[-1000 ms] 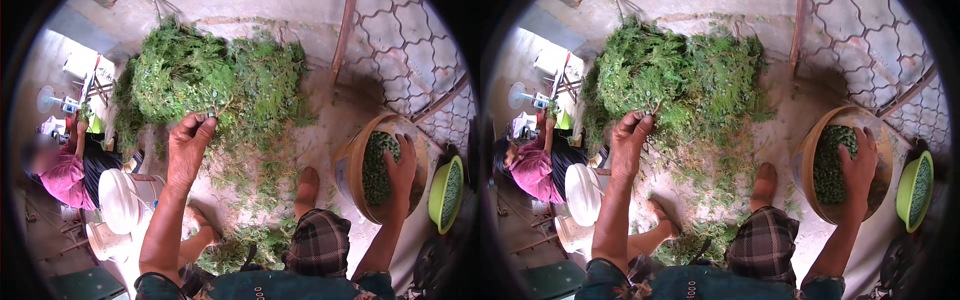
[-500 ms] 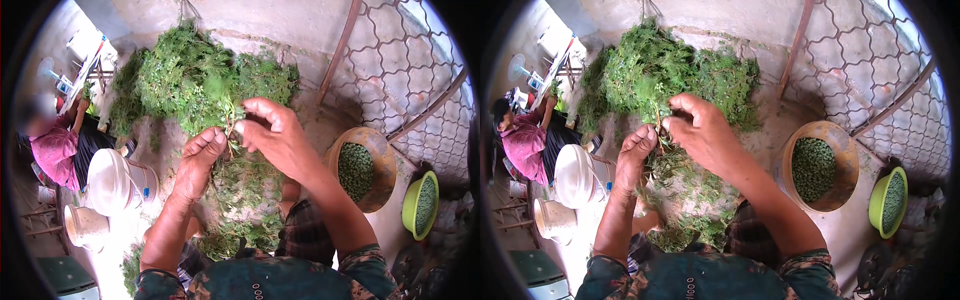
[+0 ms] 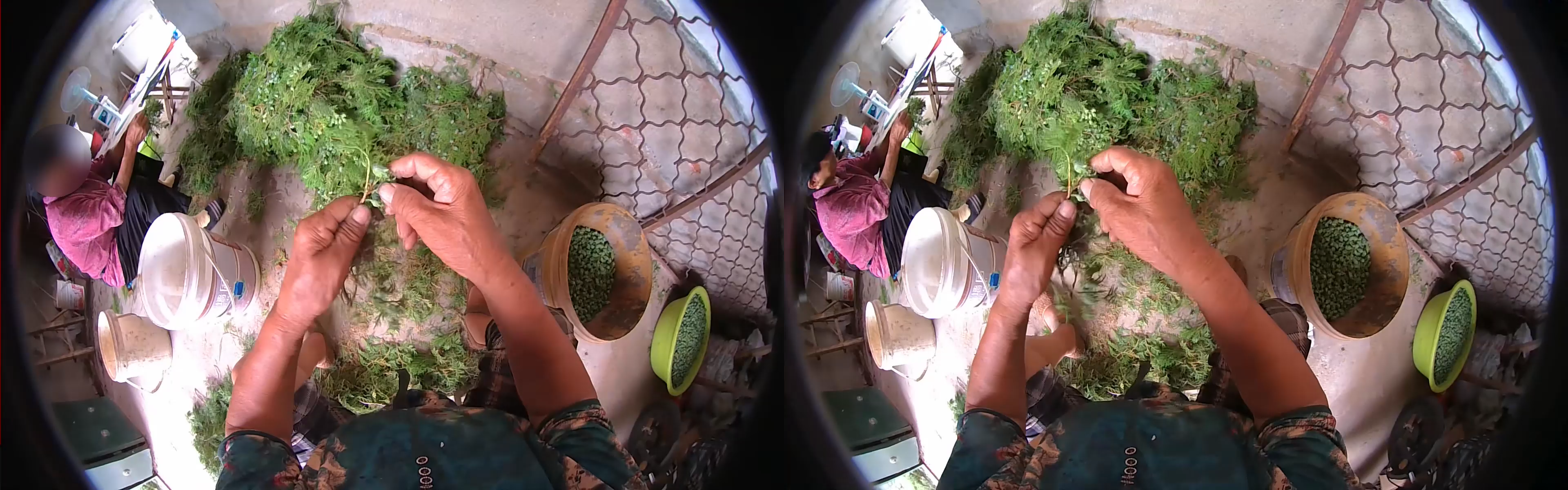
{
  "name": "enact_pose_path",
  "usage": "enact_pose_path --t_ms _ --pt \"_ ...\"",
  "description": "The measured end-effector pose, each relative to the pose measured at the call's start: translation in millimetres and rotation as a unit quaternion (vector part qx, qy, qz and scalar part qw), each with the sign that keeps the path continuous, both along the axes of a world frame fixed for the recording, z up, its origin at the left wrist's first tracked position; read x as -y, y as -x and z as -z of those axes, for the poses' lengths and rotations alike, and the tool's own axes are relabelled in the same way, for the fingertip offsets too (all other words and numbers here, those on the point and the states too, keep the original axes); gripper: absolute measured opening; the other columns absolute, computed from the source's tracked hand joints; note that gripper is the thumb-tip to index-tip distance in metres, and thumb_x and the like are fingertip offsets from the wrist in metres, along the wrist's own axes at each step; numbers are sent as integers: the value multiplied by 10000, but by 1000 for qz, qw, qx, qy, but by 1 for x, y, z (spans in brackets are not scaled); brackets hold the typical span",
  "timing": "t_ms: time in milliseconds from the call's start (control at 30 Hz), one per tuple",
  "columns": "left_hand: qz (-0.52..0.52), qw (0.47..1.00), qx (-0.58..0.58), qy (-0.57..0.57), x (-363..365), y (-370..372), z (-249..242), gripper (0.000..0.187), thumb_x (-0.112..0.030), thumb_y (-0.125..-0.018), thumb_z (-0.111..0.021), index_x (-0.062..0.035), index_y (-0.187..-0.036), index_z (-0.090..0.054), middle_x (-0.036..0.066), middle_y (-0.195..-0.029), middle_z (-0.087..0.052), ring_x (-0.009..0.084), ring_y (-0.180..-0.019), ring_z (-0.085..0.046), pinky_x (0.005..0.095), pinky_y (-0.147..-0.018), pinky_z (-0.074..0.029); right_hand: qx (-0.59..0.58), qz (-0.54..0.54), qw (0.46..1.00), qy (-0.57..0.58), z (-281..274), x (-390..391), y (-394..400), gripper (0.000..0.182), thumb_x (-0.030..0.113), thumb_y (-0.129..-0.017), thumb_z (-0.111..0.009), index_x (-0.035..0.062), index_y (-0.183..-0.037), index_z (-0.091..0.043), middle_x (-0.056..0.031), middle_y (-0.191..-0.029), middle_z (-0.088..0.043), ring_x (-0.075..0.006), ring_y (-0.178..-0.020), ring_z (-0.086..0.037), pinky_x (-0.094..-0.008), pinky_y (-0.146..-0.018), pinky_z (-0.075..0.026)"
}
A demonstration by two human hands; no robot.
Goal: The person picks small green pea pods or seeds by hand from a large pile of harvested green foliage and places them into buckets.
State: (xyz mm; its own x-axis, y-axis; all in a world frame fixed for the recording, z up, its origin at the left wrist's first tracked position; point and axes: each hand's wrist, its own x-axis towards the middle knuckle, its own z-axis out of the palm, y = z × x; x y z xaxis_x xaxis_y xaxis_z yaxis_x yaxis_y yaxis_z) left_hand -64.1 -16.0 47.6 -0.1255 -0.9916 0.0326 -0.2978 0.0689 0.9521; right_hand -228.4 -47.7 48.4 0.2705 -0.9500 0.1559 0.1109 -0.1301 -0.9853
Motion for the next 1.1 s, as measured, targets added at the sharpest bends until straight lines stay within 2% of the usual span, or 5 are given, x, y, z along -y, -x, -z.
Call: enact_pose_path --t_ms 100,300,467,767,1100 --pt "16 972 -207 -114 4 -9 4 213 -236 -907 -557 -43 -835 -608 -63 -631 -491 32 -575 -420 194 -501 -334 92 -58 992 -56 4 7 3 111 82 -835 -583 -20 -876 -567 -49 -668 -585 -71 -505 -514 -244 -424 -424" --pt "-82 949 -210 -222 0 -28 -12 240 -279 -886 -570 -42 -850 -590 18 -825 -607 125 -582 -618 174 -424 -390 410 -79 886 -201 -4 27 30 158 212 -855 -572 53 -852 -572 -32 -732 -582 -79 -479 -501 -256 -375 -448" --pt "-6 968 -167 -188 -5 -24 -17 265 -304 -894 -560 -48 -865 -619 -15 -741 -588 63 -618 -526 178 -512 -366 282 -94 927 -228 -5 7 9 234 320 -881 -555 96 -948 -539 -39 -812 -522 -72 -535 -474 -207 -351 -377" --pt "29 981 -118 -151 -9 -29 -4 207 -219 -904 -559 -34 -853 -637 -60 -656 -479 36 -615 -400 204 -551 -324 122 -67 973 -182 5 5 -14 107 124 -871 -593 45 -905 -529 17 -683 -477 -41 -521 -420 -200 -367 -320" --pt "-3 939 -248 -239 -17 -41 -14 200 -209 -834 -634 -9 -838 -628 -20 -672 -566 10 -521 -406 169 -464 -292 278 -99 921 -253 0 15 -2 230 277 -836 -619 69 -808 -525 -10 -703 -518 -58 -499 -431 -205 -360 -324"
